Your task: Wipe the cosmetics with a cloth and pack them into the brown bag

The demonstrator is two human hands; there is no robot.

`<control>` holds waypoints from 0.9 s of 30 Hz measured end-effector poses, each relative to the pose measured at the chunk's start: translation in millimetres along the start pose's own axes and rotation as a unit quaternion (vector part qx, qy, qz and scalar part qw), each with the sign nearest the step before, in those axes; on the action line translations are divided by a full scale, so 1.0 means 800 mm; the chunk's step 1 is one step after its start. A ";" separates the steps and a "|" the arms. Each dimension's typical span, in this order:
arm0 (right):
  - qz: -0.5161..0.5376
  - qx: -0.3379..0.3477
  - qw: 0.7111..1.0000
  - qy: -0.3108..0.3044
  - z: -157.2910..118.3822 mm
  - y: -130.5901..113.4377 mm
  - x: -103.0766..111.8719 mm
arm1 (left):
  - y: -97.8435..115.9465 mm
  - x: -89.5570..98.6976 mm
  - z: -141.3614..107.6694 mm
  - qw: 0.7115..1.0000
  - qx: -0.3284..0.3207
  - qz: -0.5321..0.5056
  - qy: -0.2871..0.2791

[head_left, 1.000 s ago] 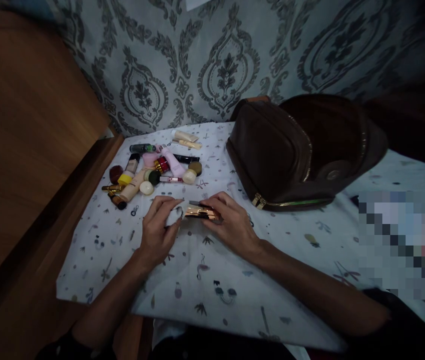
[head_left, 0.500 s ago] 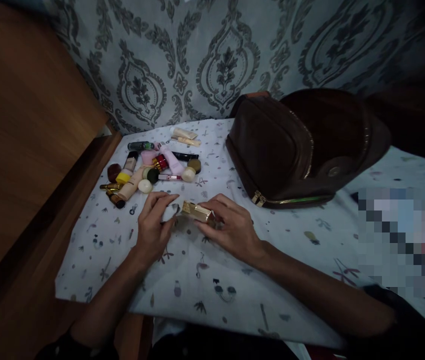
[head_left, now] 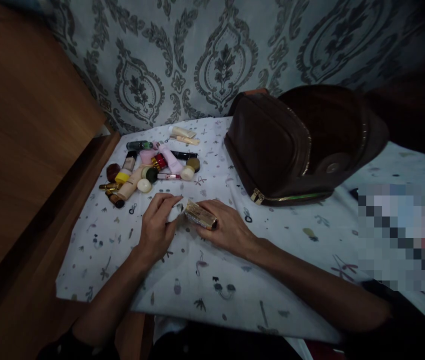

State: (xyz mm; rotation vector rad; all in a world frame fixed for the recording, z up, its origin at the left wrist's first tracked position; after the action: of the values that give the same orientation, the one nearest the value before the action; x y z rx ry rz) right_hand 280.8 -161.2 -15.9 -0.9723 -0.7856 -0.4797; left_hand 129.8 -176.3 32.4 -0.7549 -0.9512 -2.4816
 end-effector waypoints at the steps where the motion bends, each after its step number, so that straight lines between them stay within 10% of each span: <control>1: 0.004 -0.005 1.000 -0.007 0.000 -0.001 0.001 | 0.001 0.000 -0.001 1.000 -0.005 0.006 -0.002; 20: 0.060 0.022 0.998 0.010 -0.002 -0.008 0.002 | 0.070 -0.020 -0.009 0.986 -0.155 0.057 -0.020; 27: 0.031 0.006 0.998 0.061 0.006 -0.006 0.014 | 0.050 -0.001 -0.001 0.995 -0.092 0.043 0.016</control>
State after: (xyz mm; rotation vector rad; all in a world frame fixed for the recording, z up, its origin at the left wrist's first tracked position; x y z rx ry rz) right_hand 282.8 -159.9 -3.2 -0.9441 -0.6465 -0.4741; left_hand 150.6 -204.8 51.0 -0.7932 -0.6696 -2.5216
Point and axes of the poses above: each hand's wrist, its own z-axis towards the middle knuckle, its own x-axis out of the back of the hand, y = z × x, the point moved 6 cm from there along z, towards the middle knuckle, and after that the axes turned 10 degrees about -z, right-handed, at the moved point
